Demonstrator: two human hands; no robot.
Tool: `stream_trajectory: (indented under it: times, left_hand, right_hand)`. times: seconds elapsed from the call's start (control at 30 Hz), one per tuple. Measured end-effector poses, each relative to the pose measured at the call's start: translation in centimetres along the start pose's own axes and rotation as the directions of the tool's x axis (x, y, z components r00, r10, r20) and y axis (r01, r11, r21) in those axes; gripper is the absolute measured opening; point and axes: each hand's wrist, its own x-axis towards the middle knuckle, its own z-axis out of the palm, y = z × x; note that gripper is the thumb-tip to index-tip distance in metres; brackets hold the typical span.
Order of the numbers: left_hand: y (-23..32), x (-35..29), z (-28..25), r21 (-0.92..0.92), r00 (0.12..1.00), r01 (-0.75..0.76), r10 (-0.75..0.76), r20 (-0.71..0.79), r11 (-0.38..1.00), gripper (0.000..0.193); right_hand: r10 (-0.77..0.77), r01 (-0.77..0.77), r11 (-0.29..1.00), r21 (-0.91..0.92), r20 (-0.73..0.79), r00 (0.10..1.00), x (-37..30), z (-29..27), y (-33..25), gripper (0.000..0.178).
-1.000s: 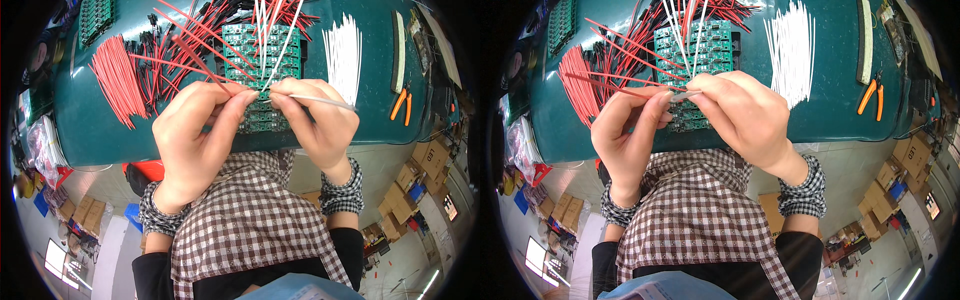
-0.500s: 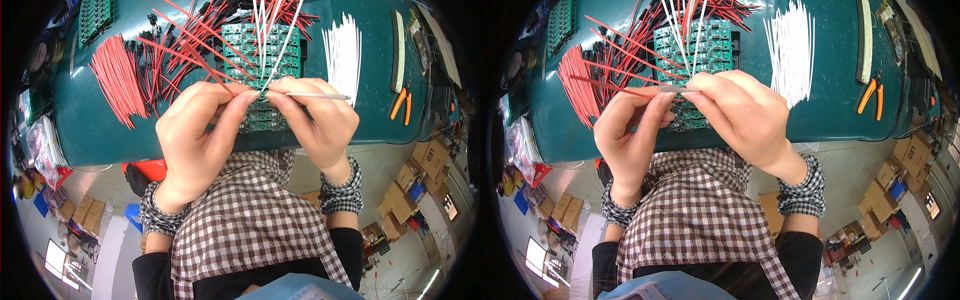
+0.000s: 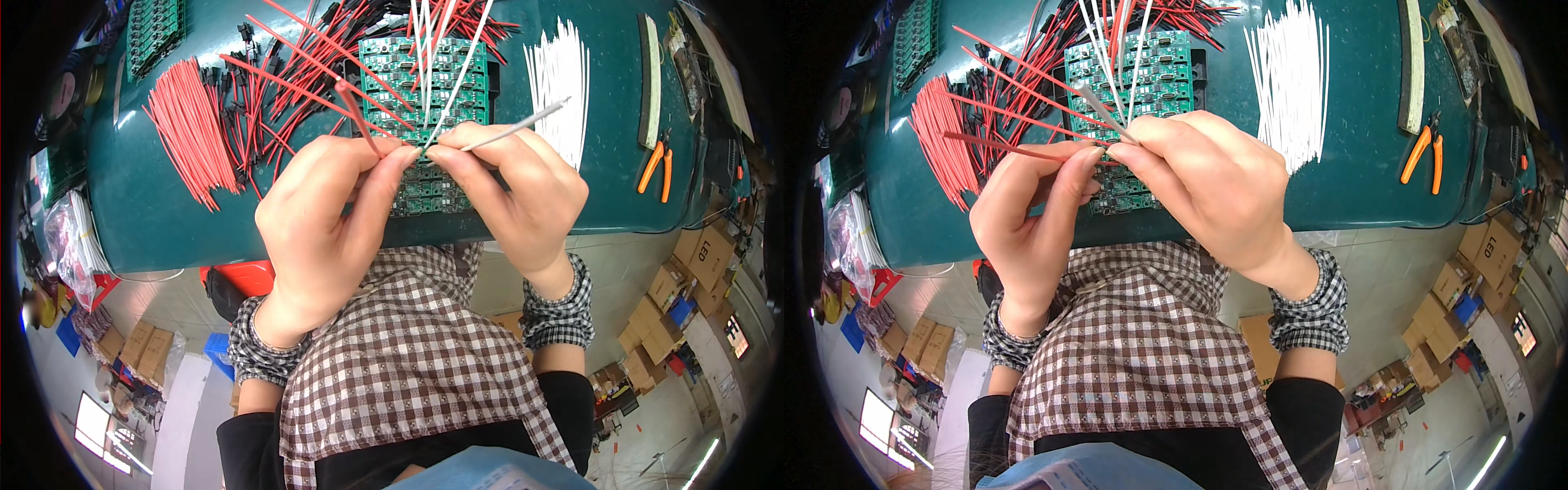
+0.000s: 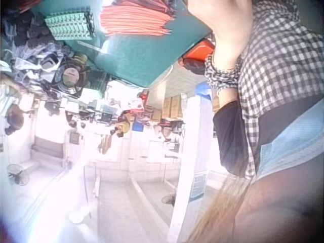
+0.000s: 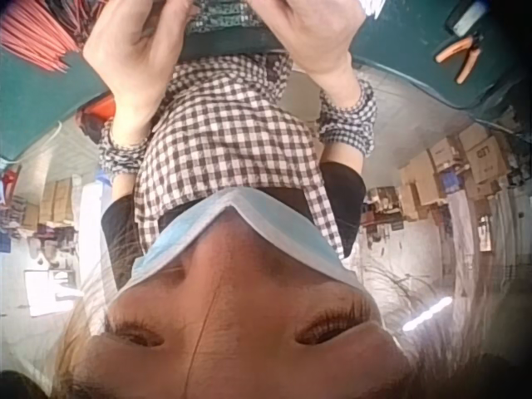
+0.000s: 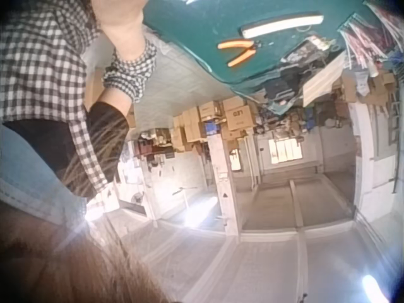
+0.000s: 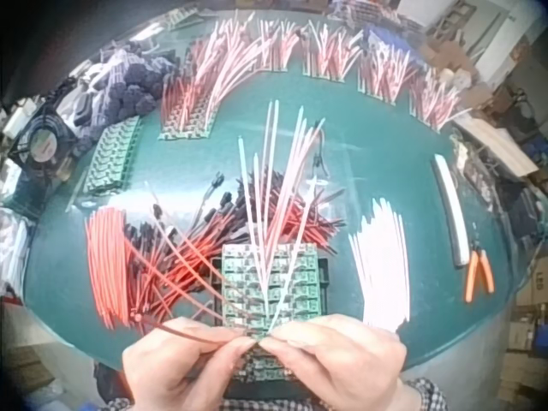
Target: Assembling circuit boards by inserting wires into connectors.
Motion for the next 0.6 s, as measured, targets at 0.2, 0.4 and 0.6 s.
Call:
stream_trajectory:
  times: [0.2, 0.4, 0.6]
  left_hand:
    - [0.2, 0.0, 0.1, 0.054, 0.999, -0.049, 0.048, 0.019, 0.997, 0.008]
    - [-0.1, 0.0, 0.5, -0.007, 1.000, -0.018, 0.018, -0.001, 1.000, 0.008]
    - [-0.2, -0.2, 0.8, -0.120, 0.999, 0.045, -0.047, -0.012, 0.992, 0.013]
  right_hand:
    - [-0.019, 0.021, 0.999, 0.035, -0.067, 0.998, -0.2, 0.5, 0.8, 0.017]
    - [-0.035, 0.036, 0.999, 0.032, -0.045, 0.998, -0.1, 0.6, 1.1, 0.015]
    - [-0.046, 0.046, 0.999, 0.007, 0.028, 0.999, 0.1, 0.2, 1.4, 0.014]
